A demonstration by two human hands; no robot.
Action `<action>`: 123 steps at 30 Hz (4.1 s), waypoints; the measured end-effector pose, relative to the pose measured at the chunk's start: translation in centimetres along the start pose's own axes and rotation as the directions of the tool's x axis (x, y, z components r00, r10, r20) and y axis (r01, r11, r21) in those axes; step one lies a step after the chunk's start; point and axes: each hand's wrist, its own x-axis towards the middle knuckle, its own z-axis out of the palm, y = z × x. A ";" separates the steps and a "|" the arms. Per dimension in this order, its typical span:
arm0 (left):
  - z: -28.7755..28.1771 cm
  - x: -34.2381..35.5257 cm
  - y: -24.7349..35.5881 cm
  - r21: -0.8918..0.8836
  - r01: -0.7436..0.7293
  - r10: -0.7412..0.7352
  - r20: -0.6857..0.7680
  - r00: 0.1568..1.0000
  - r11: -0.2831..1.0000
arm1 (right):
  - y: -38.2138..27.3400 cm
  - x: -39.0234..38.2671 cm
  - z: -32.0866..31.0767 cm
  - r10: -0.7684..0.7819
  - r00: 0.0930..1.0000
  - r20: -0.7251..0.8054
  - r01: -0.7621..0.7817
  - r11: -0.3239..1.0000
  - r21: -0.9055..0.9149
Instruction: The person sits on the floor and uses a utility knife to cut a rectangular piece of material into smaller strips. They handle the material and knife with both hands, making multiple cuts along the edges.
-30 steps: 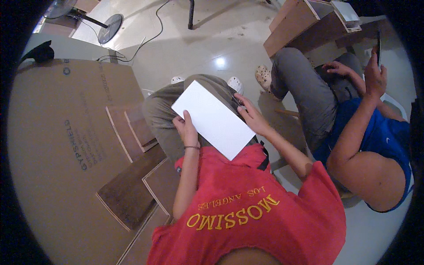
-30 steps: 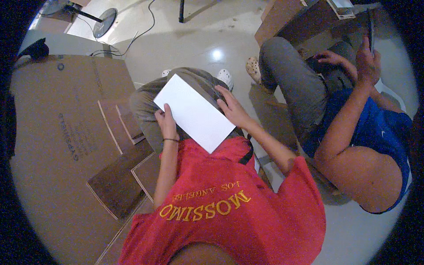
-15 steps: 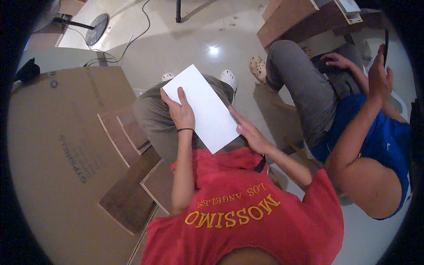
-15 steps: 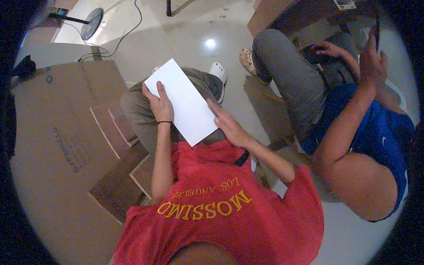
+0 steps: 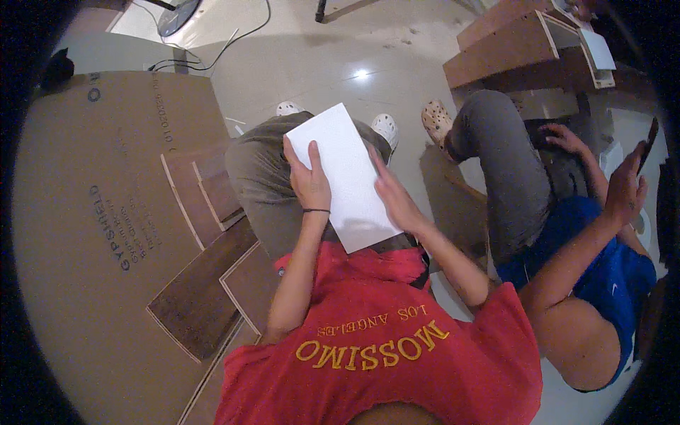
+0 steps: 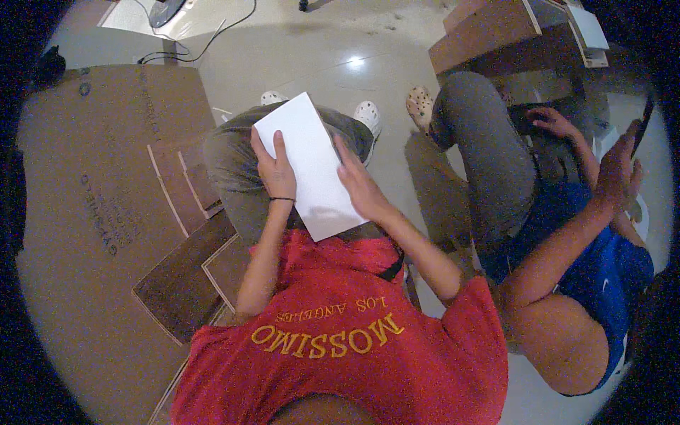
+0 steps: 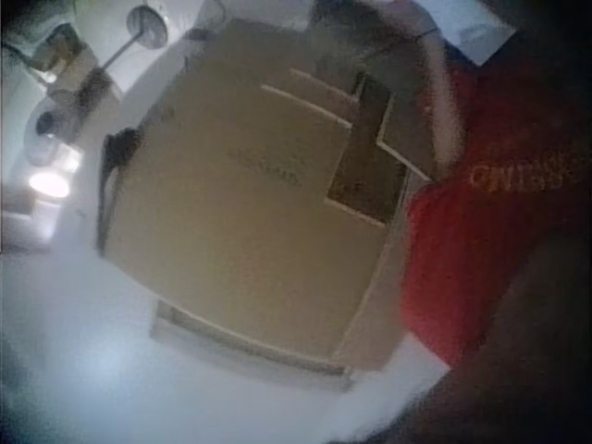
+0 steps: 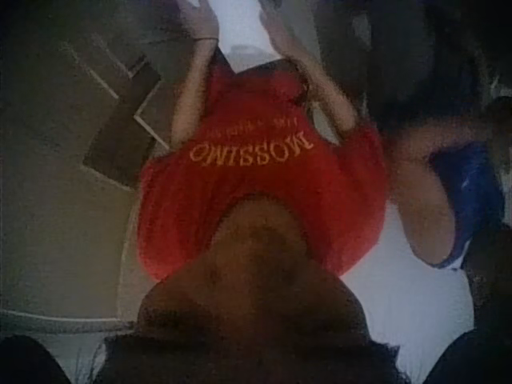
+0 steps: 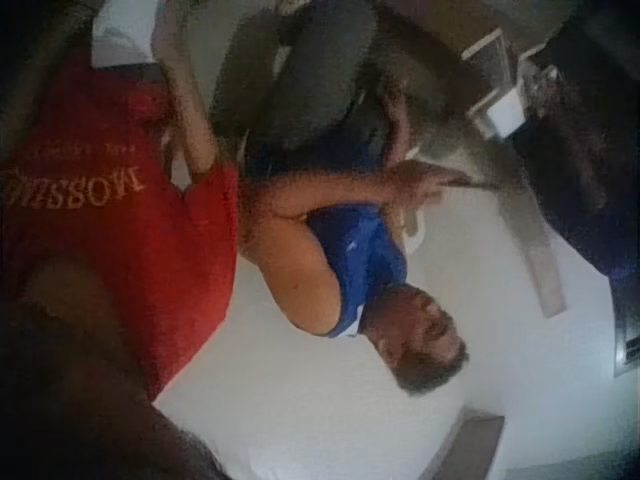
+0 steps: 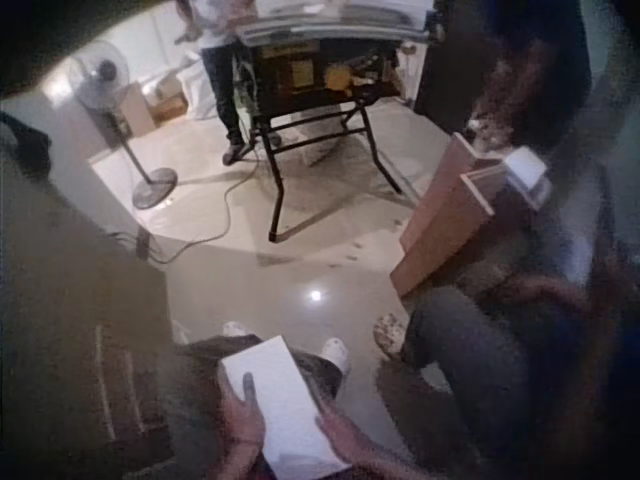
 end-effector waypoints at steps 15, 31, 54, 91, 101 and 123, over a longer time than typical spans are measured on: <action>-0.1 0.7 -0.6 -0.091 0.029 -0.030 -0.005 1.000 0.995 | -3.1 1.1 -0.5 -0.055 0.997 0.047 0.063 0.979 -0.193; 0.1 0.8 -0.1 -0.117 0.056 -0.054 0.014 0.998 0.992 | -2.7 12.1 -0.5 -0.011 1.000 0.016 0.012 0.998 -0.065; -3.6 7.0 4.4 0.050 -0.567 0.270 0.843 0.466 0.822 | -3.4 -7.4 -4.6 0.220 0.917 -0.334 -0.138 0.958 0.252; -1.9 -2.4 2.6 0.241 -0.770 0.501 0.638 0.584 0.591 | -2.2 -10.8 -0.8 0.138 0.990 0.003 -0.137 0.982 -0.127; -2.0 -2.4 2.2 0.254 -0.769 0.470 0.667 0.579 0.587 | -0.7 -0.2 -0.9 0.064 0.997 -0.053 -0.061 0.997 0.050; -2.0 -2.4 2.1 0.242 -0.788 0.518 0.638 0.569 0.567 | -2.2 2.1 -0.9 0.047 0.997 -0.066 -0.051 0.997 -0.062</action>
